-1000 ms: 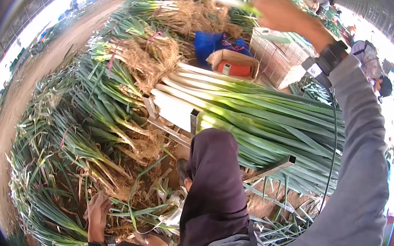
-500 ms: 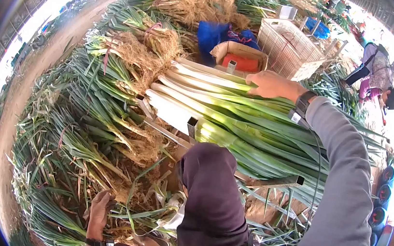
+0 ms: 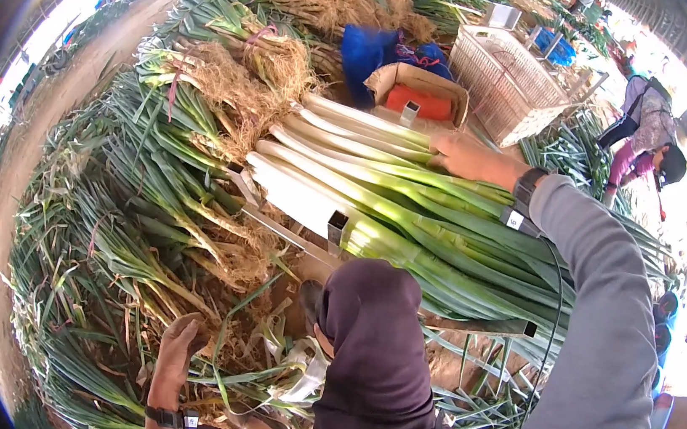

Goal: Cleaning and peeling large green onions and arranging them into bundles in an agricultural facility.

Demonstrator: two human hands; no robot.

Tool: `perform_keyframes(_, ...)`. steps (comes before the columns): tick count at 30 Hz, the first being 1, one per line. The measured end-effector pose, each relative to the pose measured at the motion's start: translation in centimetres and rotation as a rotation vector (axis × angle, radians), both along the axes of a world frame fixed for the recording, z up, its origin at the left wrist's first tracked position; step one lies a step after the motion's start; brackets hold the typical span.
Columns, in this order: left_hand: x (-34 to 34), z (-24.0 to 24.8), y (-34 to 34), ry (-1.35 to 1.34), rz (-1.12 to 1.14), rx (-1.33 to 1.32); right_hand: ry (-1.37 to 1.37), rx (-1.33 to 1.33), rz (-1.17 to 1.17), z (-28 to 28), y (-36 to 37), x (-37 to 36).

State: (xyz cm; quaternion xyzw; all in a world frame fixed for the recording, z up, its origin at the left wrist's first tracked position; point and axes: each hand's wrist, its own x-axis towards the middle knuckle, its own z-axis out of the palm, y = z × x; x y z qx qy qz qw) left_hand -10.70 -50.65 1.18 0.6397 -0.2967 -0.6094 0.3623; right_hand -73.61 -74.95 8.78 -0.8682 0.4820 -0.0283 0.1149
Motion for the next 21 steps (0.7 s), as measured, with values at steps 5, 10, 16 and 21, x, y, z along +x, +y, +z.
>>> perform_keyframes(5, 0.0, 1.1, -0.3, 0.000, -0.034, -0.047, 0.105, 0.103, -0.056, 1.2, 0.4, 2.6)
perform_keyframes(10, -0.1, 2.7, 0.2, 0.052, -0.009, -0.064, 0.214, 0.166, 0.003, 3.2, 0.0, 3.7)
perform_keyframes(16, 0.8, 4.3, 1.8, -0.023, -0.016, -0.103, 0.396, 0.230, 0.009, 7.4, 0.1, 1.0)
perform_keyframes(21, 1.9, 4.3, 3.3, 0.052, 0.045, -0.132, 0.457, 0.082, -0.021, 5.7, 2.7, 0.7)
